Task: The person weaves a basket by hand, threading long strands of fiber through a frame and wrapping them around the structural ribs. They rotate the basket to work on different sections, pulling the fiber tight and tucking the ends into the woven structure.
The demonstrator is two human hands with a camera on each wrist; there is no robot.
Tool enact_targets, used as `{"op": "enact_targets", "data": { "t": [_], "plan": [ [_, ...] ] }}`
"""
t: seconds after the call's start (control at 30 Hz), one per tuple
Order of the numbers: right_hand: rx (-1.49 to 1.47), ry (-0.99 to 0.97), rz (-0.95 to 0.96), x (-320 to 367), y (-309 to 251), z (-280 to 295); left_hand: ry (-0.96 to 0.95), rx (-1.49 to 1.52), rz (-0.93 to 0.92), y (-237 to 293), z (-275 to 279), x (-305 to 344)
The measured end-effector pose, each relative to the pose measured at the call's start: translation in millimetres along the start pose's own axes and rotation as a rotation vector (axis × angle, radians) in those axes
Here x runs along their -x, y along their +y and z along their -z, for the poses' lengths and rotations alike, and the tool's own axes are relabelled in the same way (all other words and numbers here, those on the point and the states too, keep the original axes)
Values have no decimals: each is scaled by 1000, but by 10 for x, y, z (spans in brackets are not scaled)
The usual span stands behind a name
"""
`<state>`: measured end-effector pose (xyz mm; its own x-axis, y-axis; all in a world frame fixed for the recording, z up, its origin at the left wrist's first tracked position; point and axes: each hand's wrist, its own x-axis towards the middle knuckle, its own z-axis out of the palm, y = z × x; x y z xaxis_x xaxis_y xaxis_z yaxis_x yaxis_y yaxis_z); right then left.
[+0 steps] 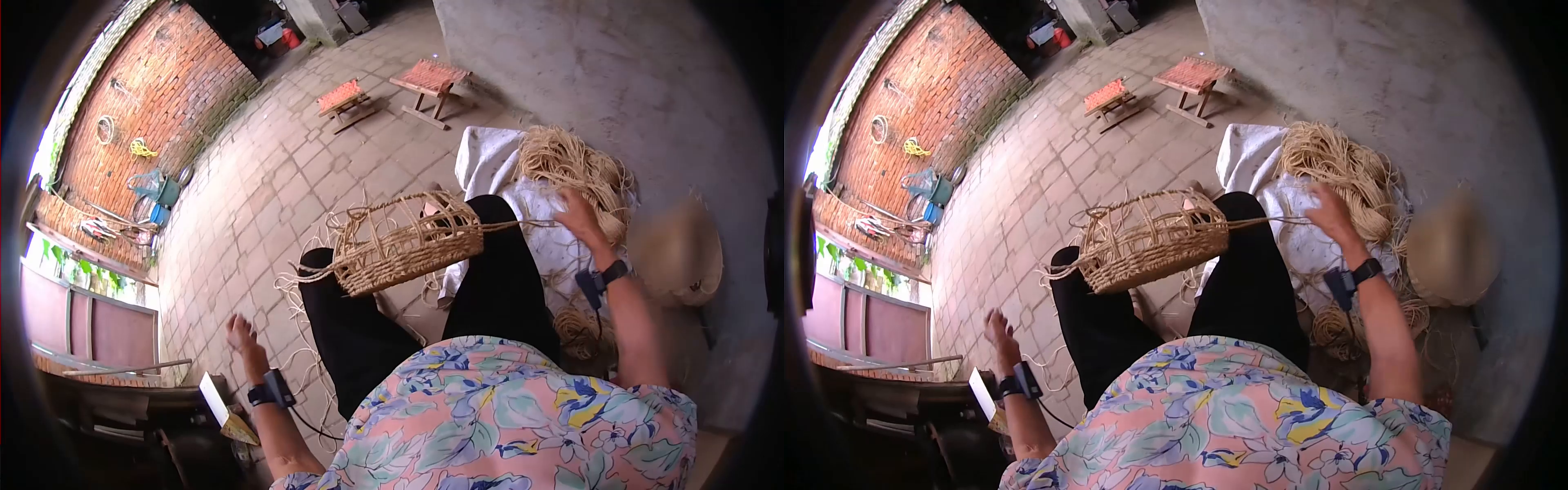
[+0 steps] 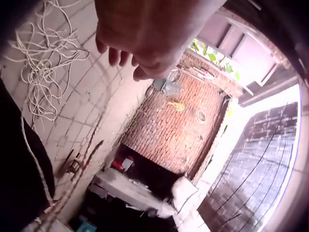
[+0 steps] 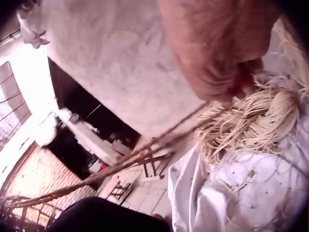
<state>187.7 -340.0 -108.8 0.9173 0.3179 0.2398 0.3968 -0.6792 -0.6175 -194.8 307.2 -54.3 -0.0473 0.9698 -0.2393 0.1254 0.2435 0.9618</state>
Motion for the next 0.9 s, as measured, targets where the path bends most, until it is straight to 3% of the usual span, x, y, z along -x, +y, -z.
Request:
{"op": "enact_targets", "data": {
  "t": [0.07,0.13,0.2,0.27,0.33,0.37,0.43,0.53,0.67,0.7,0.77,0.83,0.9],
  "plan": [
    [-363,-182,42,38,-945,-102,-294,-172,-507,116,-264,415],
    [-378,-275,181,176,-1493,-132,-481,-259,-781,325,-632,1132],
    [-379,-454,262,160,-1567,-138,-577,-433,-1319,519,-903,1823],
    [-502,-420,279,153,-1454,-222,-652,-565,-1554,659,-1044,2407],
    [-460,-404,209,123,-1236,-305,-766,-597,-1585,633,-1147,2607],
    [-523,-266,290,127,-935,-420,-819,-624,-1601,639,-1162,2646],
    [-442,-180,101,163,-264,-378,-843,-638,-1577,619,-1145,2640],
    [3,52,52,341,610,23,-878,-634,-1549,562,-1114,2622],
    [439,34,-160,388,1320,191,-922,-604,-1578,490,-1073,2562],
    [377,-94,-107,359,1083,244,-943,-590,-1588,482,-1083,2570],
    [174,20,30,220,424,24,-899,-602,-1643,557,-1064,2694],
    [-172,-62,97,75,-325,-189,-861,-628,-1692,532,-1012,2709],
    [-298,-244,186,116,-1202,-165,-1004,-612,-1674,461,-955,2619]
  ]
}}
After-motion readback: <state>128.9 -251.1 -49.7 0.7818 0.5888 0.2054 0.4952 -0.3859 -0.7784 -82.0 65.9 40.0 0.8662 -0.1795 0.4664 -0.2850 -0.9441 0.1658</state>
